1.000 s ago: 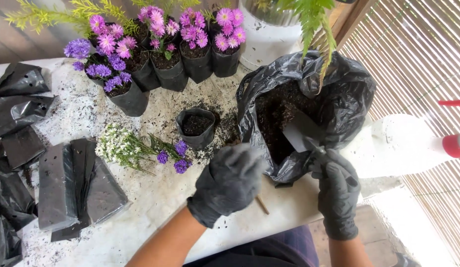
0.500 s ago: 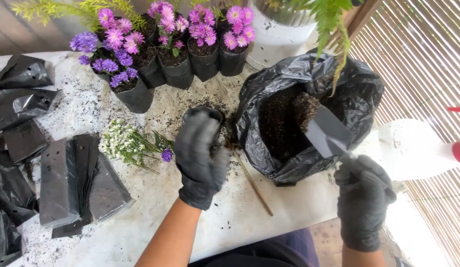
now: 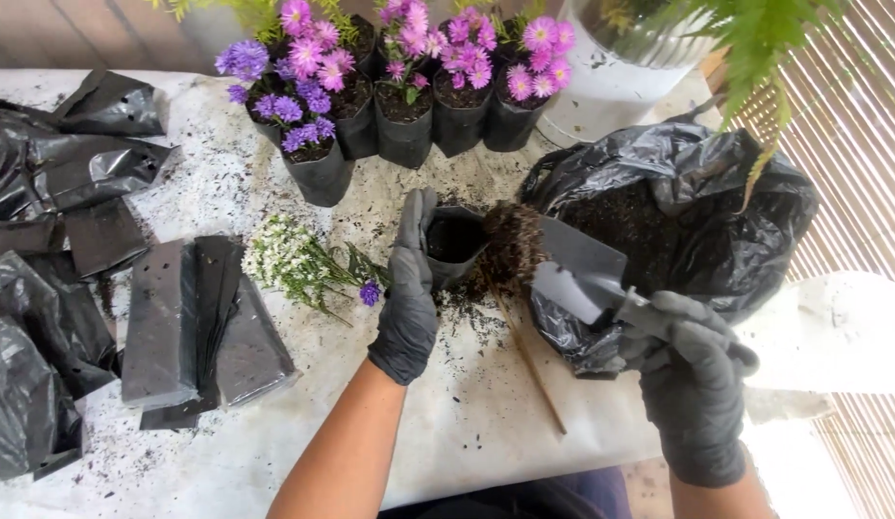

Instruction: Transplanting small purple flowers into plastic nursery bags using soil and gardening tools.

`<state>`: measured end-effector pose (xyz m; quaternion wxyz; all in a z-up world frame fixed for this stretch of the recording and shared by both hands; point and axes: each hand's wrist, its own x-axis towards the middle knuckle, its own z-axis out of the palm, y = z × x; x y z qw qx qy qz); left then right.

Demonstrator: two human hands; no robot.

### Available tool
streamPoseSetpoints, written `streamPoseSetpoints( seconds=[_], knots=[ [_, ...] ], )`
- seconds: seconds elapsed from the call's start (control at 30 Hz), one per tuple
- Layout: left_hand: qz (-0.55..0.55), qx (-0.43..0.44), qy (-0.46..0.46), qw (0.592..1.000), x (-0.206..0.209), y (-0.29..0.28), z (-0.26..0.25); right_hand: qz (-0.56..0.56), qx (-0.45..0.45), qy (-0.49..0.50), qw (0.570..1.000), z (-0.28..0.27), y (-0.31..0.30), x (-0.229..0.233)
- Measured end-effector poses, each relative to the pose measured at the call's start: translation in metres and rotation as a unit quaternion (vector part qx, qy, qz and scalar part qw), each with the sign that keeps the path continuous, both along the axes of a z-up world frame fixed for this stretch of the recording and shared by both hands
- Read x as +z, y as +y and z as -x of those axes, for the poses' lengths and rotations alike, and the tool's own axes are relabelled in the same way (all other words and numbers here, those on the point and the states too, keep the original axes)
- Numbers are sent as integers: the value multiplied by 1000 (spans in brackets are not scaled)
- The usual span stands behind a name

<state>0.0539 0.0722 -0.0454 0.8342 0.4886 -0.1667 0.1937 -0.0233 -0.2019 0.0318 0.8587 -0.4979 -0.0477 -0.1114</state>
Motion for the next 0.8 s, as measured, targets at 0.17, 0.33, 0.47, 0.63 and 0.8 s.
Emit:
streamPoseSetpoints(
  seconds=[0.17,0.33,0.47,0.63,0.8],
  knots=[
    [-10,17,47,999,12,-2,4,55,39,13,998,-20,18,9],
    [-37,15,92,995,14,1,7,99,174,-29,979,-31,27,48],
    [-34,31,90,995,10,0,4,373,133,-134,909,-49,30,71],
    [-23,34,49,998,12,-2,8,597,113,-206,767,-77,57,124],
    [-29,37,-20,999,3,-3,6,46,443,-49,894,-91,62,145]
  ],
)
